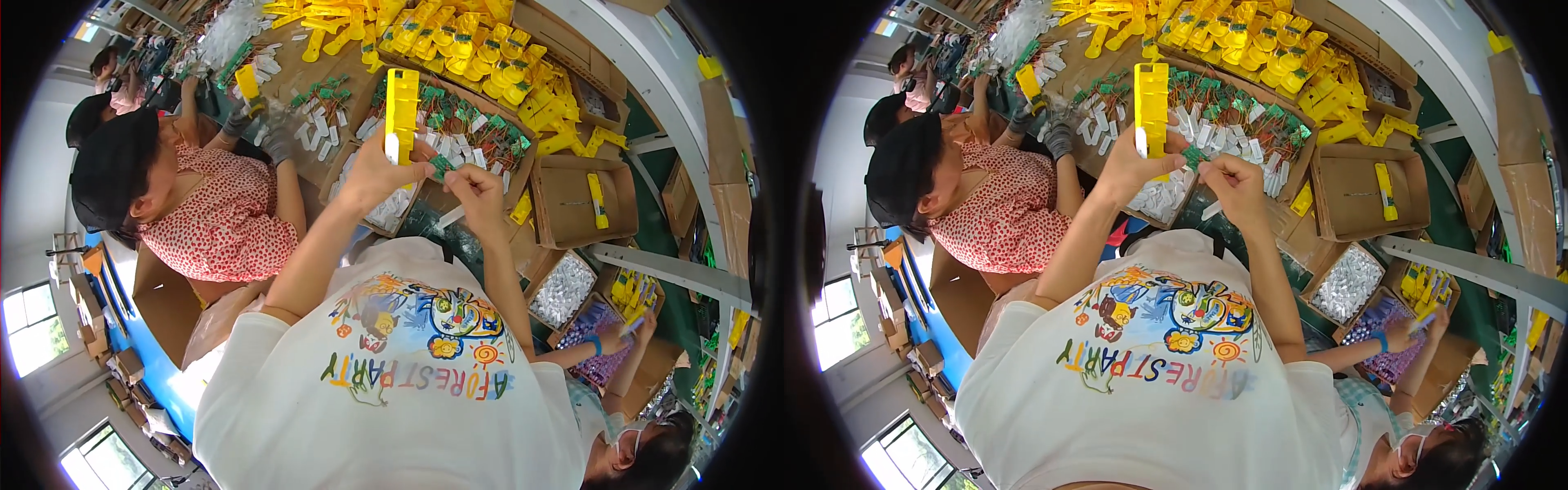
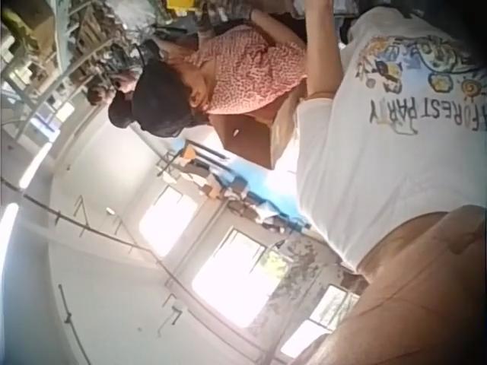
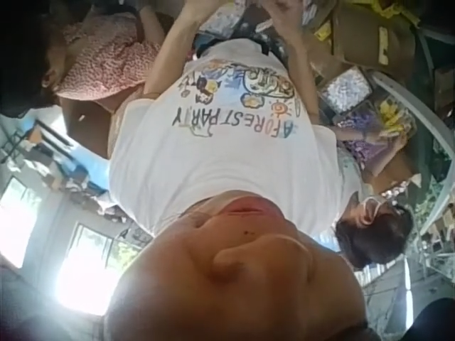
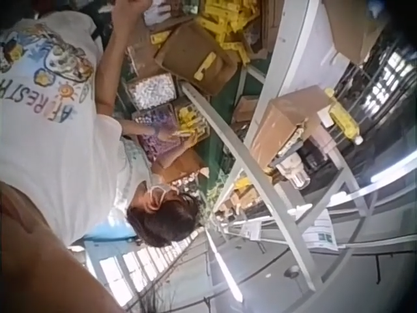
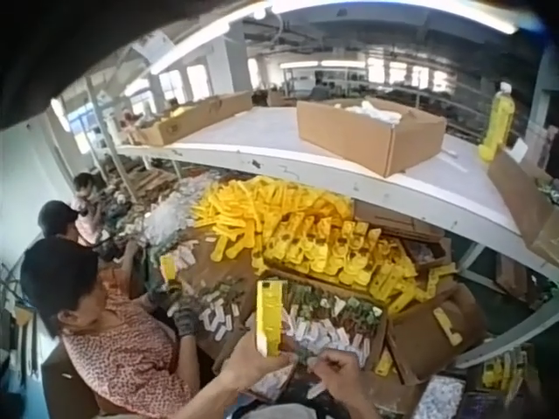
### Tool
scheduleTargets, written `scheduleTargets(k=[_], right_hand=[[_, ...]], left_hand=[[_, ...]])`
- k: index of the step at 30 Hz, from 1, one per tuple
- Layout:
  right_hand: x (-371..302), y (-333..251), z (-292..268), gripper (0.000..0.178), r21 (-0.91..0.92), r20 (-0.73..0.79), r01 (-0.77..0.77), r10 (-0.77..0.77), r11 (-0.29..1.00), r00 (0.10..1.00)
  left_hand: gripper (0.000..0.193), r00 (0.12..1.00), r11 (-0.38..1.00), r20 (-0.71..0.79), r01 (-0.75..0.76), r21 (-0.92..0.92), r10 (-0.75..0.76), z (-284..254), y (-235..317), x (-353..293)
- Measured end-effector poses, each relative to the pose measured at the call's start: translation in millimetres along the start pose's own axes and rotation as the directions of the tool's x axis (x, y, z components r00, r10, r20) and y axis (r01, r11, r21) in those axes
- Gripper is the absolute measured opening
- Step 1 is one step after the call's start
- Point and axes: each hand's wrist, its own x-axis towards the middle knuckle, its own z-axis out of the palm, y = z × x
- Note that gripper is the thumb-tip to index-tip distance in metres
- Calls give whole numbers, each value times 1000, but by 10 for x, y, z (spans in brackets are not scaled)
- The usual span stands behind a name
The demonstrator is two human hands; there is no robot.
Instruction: Manually assemble circuit boards into yellow plastic housings on a factory production line.
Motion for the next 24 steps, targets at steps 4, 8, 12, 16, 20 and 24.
scheduleTargets(k=[4,8,12,16,20,24], right_hand=[[-13,-66,-59,16,-92,11,-34,35,995,999],[-8,-47,-64,18,-208,21,21,-17,978,1000],[-48,-123,55,22,-263,-34,174,-190,949,981],[-122,-113,172,24,-239,-119,151,-183,959,976],[-154,-118,315,22,-108,-287,39,-68,993,955],[-63,-189,168,25,-402,-184,51,-135,914,974]], left_hand=[[49,993,999,-115,30,-36,-34,131,-32,-85],[52,994,999,-109,-4,-34,1,164,-90,-95],[52,990,993,-144,-13,-117,-4,209,-80,-98],[51,969,988,-226,-126,-93,103,295,-168,-114],[51,882,928,-288,-356,110,373,355,-467,-116],[38,903,978,-386,-206,-7,187,345,-278,-120]])
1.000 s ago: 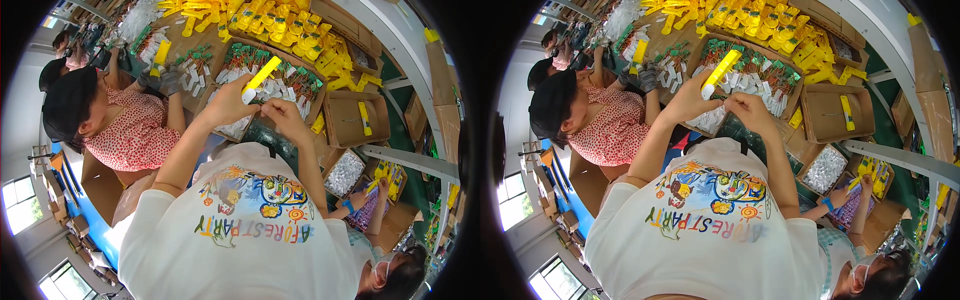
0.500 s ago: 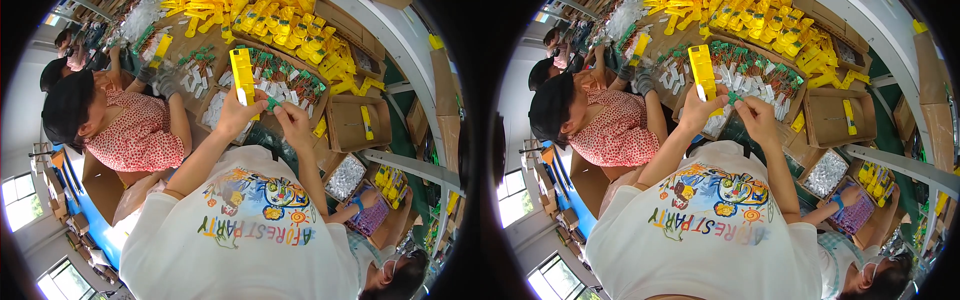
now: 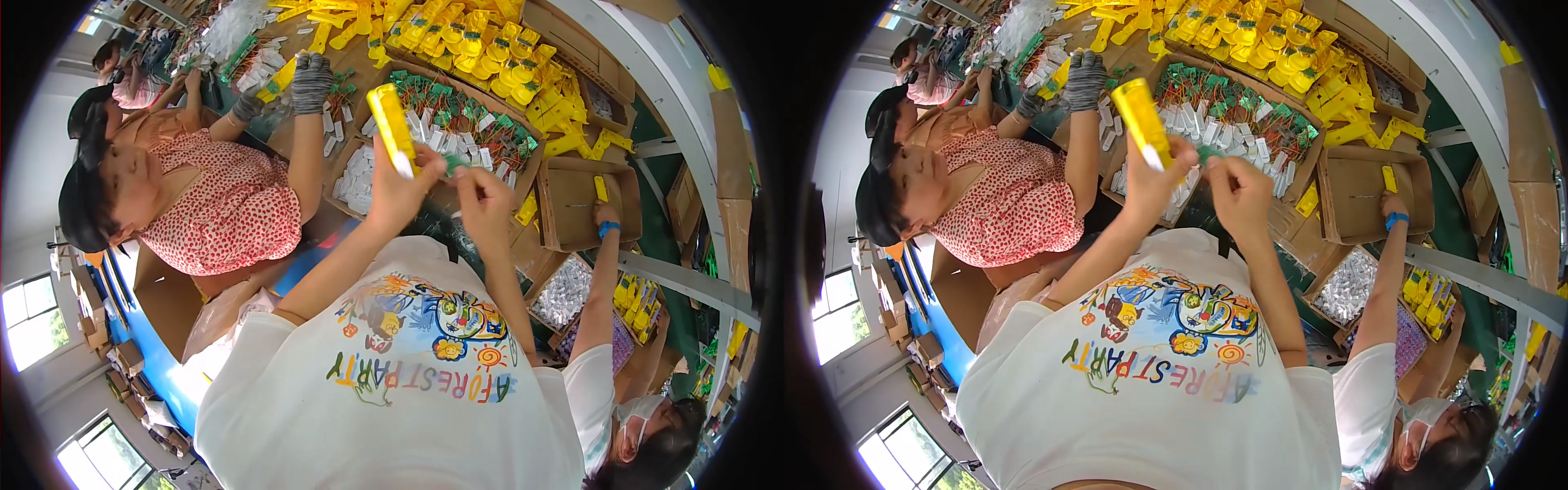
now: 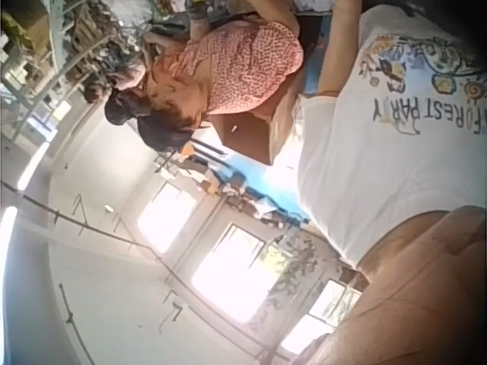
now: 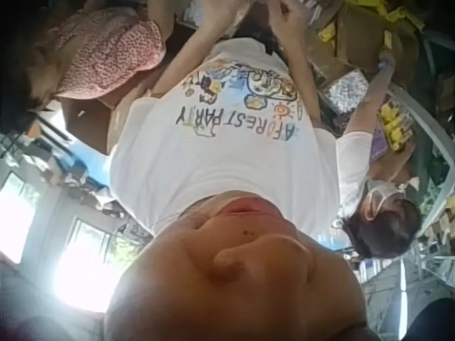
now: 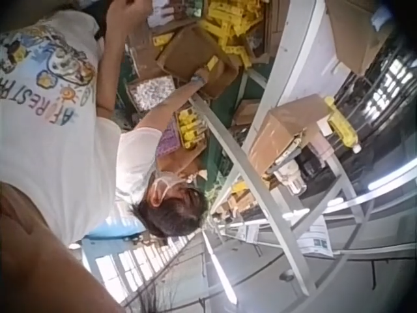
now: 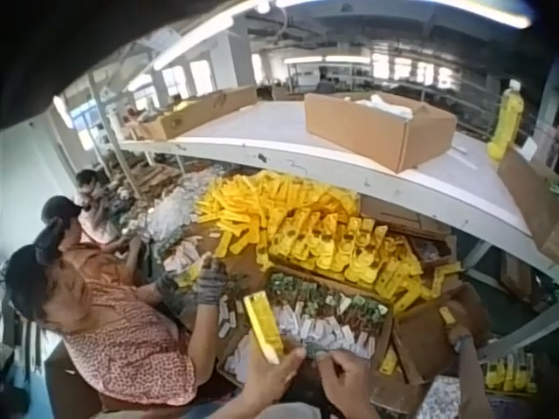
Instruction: Manually assemble circuit boards into yellow plastic housings on a factory production line.
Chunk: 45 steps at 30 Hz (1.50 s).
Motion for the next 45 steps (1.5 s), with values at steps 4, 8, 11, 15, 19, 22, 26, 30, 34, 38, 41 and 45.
scheduleTargets(k=[4,8,11,15,19,22,26,30,34,38,41,45], right_hand=[[66,-290,-96,23,-62,26,150,-148,987,989],[20,-472,8,20,-164,57,197,-190,967,980],[-2,-483,71,20,-213,52,241,-235,947,971],[-18,-478,90,20,-239,41,303,-302,922,952],[-36,-515,114,19,-289,14,370,-383,883,924],[-14,-534,54,18,-281,81,366,-358,887,930],[-6,-560,-17,16,-278,189,347,-303,895,934],[-32,-603,-24,17,-320,203,341,-288,884,936],[-36,-500,34,18,-245,138,297,-270,923,953],[27,-383,-16,23,-101,254,121,-92,988,963],[-25,-357,-16,28,-132,242,5,28,991,970],[1,-305,-15,30,-79,215,-91,107,993,971]], left_hand=[[36,869,684,349,493,-538,-351,-237,-43,123],[46,873,749,410,453,-483,-264,-199,22,74],[55,823,657,539,506,-558,-176,-156,17,12],[50,842,585,505,510,-630,-190,-95,-9,-37],[44,840,584,494,523,-621,-226,-93,-14,-38],[43,854,612,466,499,-614,-230,-73,19,-33],[45,862,621,462,481,-618,-209,-65,49,-47],[46,882,682,434,434,-589,-186,-103,-53,-65],[47,876,701,415,456,-548,-245,-93,-45,-89],[45,900,718,353,421,-555,-255,-98,-17,-96],[44,906,770,325,407,-491,-272,-97,-12,-121],[44,955,876,227,272,-399,-192,-49,-33,-168]])
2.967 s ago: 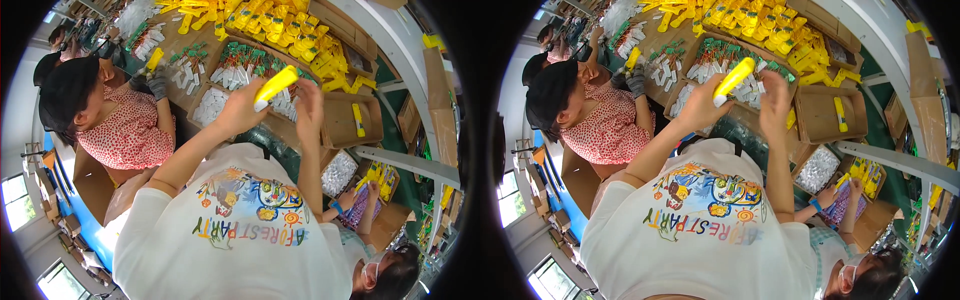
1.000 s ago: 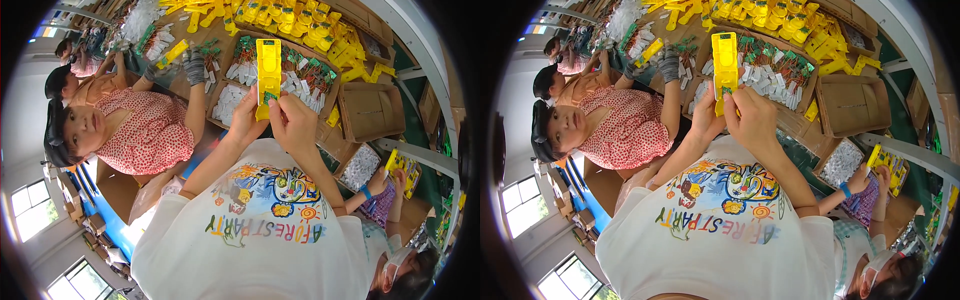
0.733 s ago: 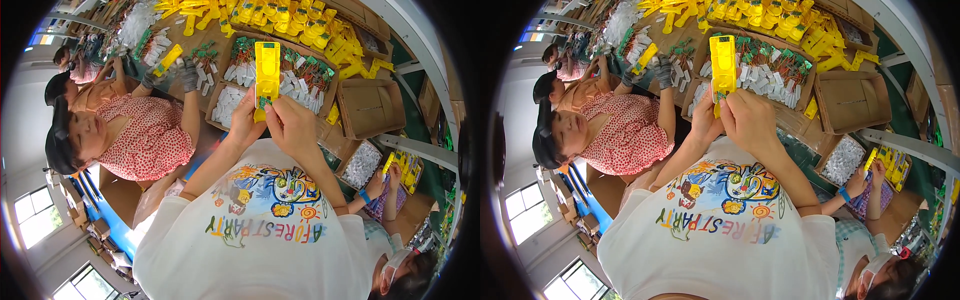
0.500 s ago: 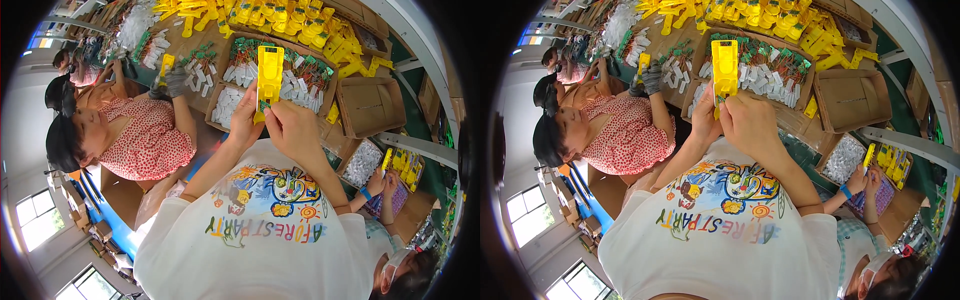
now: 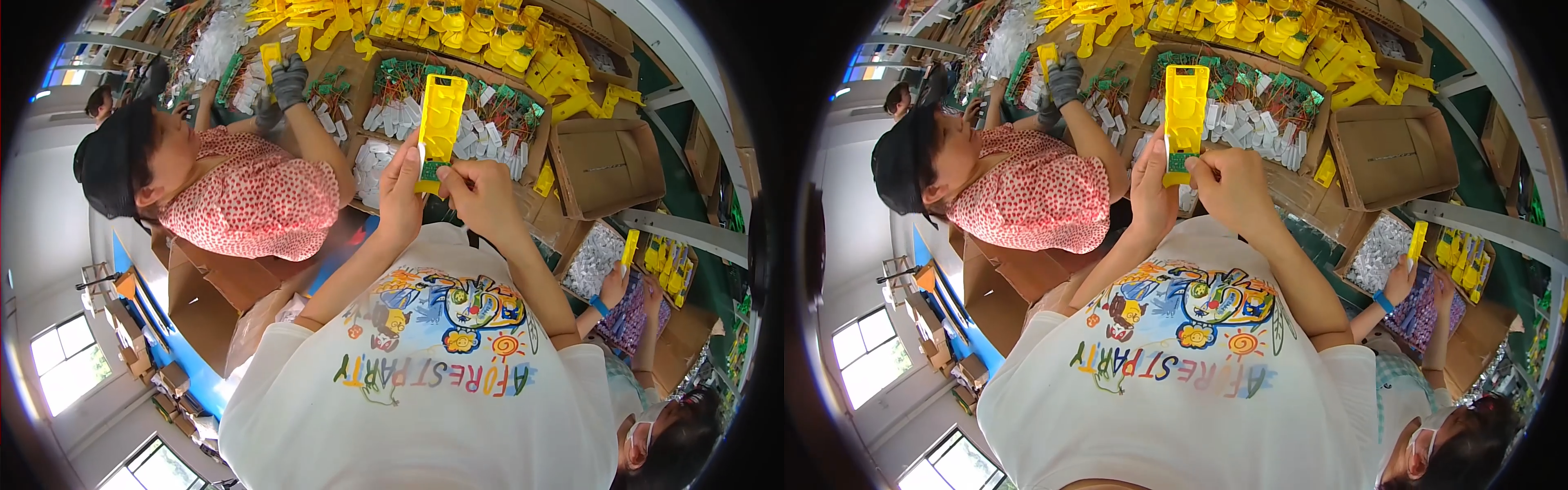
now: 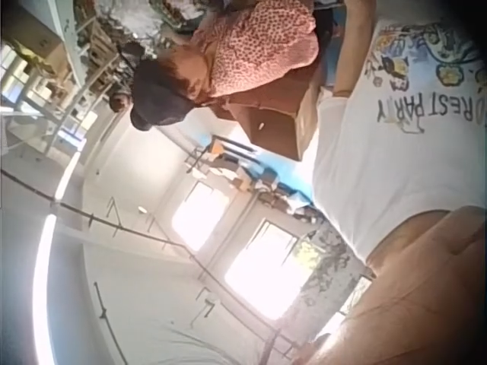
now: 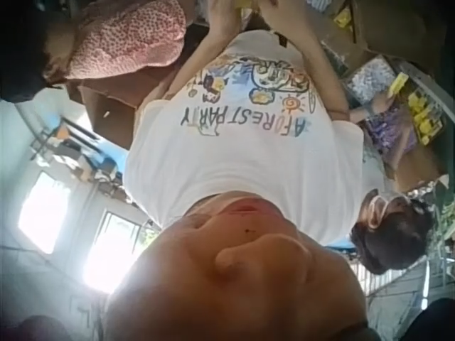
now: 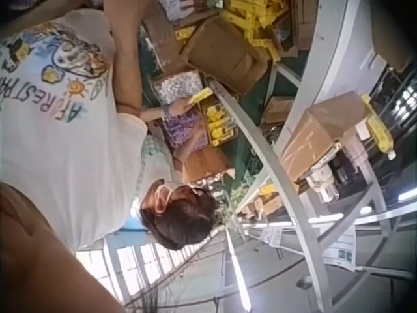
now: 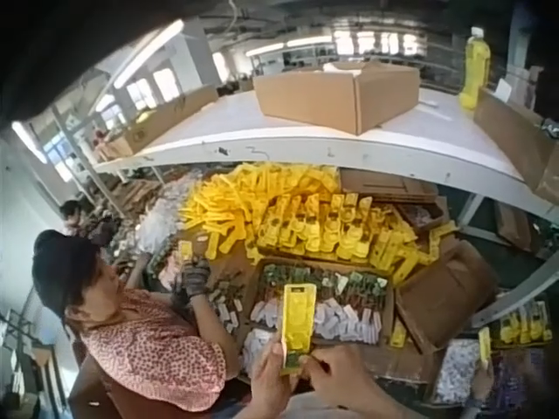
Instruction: Manually assemble circuit boards into yellow plastic housings on a factory production line.
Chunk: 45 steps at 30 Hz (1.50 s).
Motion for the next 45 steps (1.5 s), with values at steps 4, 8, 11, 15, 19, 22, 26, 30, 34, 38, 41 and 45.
scheduleTargets(k=[4,8,11,15,19,22,26,30,34,38,41,45], right_hand=[[20,64,-10,27,32,53,-86,84,996,995],[38,112,-13,28,66,86,-107,102,992,991],[24,169,-7,28,123,70,-111,103,986,992],[8,116,-65,24,80,14,-75,75,994,997],[25,-53,-277,20,-209,124,-61,89,976,988],[34,-61,-297,16,-116,137,-10,26,993,990],[4,130,-140,18,90,32,153,-156,984,987],[-44,156,-20,16,221,-93,213,-197,952,976],[-22,251,62,12,213,-87,148,-132,966,987],[204,1111,394,16,313,29,-190,191,930,981],[215,971,296,21,532,190,-301,235,792,953],[199,914,120,28,648,300,-311,142,695,943]], left_hand=[[44,998,991,1,-58,125,58,-52,-95,-8],[44,996,976,-8,-89,200,93,-2,-97,-54],[44,983,941,-17,-168,295,181,9,-126,-40],[42,986,932,39,-166,323,162,24,-129,-71],[39,991,970,95,-116,214,98,-49,-176,-36],[38,994,997,103,-37,66,30,17,-127,-22],[39,990,989,119,-86,122,72,31,-103,9],[35,990,967,121,-97,234,70,65,-56,-5],[33,996,962,53,-77,262,65,13,-95,25],[35,985,968,-41,174,181,-170,-332,-476,279],[38,987,966,-9,160,202,-162,-391,-478,317],[40,980,977,55,188,99,-194,-308,-359,298]])
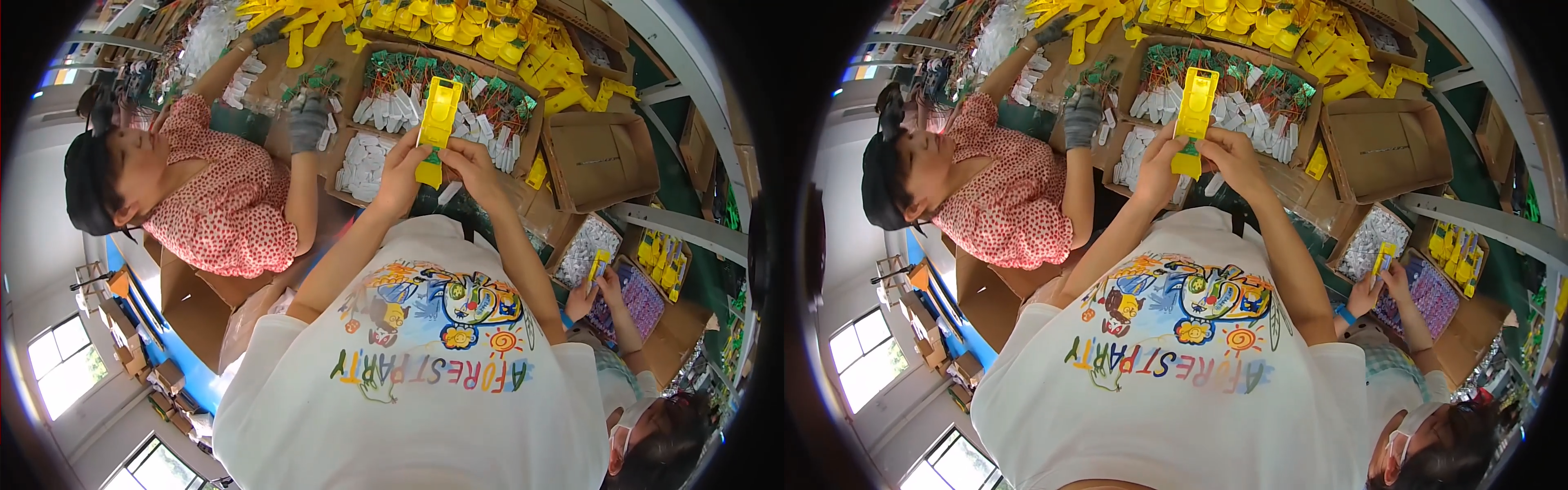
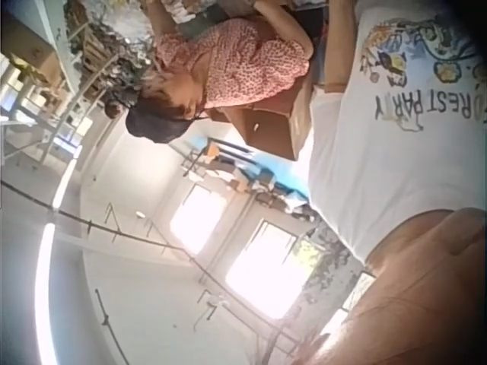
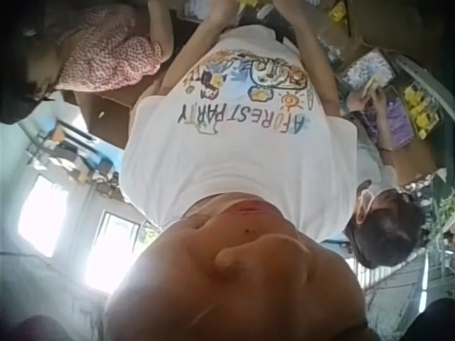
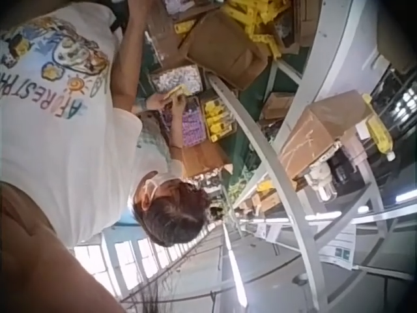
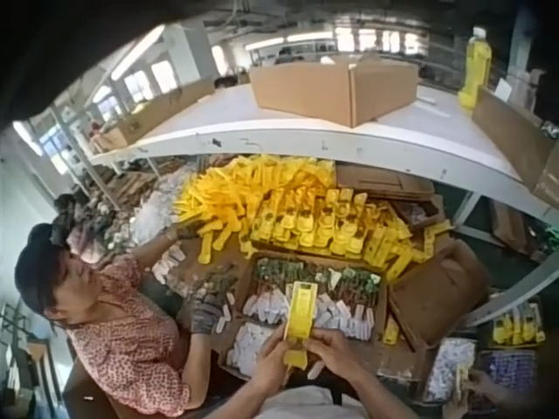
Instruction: Manually assemble circuit boards into yellow plastic housings on a factory production line.
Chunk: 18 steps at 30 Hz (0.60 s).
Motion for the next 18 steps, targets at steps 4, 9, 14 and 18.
scheduleTargets(k=[4,9,14,18], right_hand=[[-80,-139,106,26,-41,-12,89,-89,995,996],[-176,-247,252,26,-88,3,164,-164,983,986],[-205,-310,289,27,-111,28,164,-162,980,986],[-209,-358,341,29,-93,27,236,-235,967,972]], left_hand=[[47,993,989,106,-32,-145,47,80,105,-69],[55,986,991,105,-135,15,132,122,176,-165],[63,972,989,184,-149,17,144,103,262,-223],[57,953,986,289,-49,-159,94,69,347,-187]])
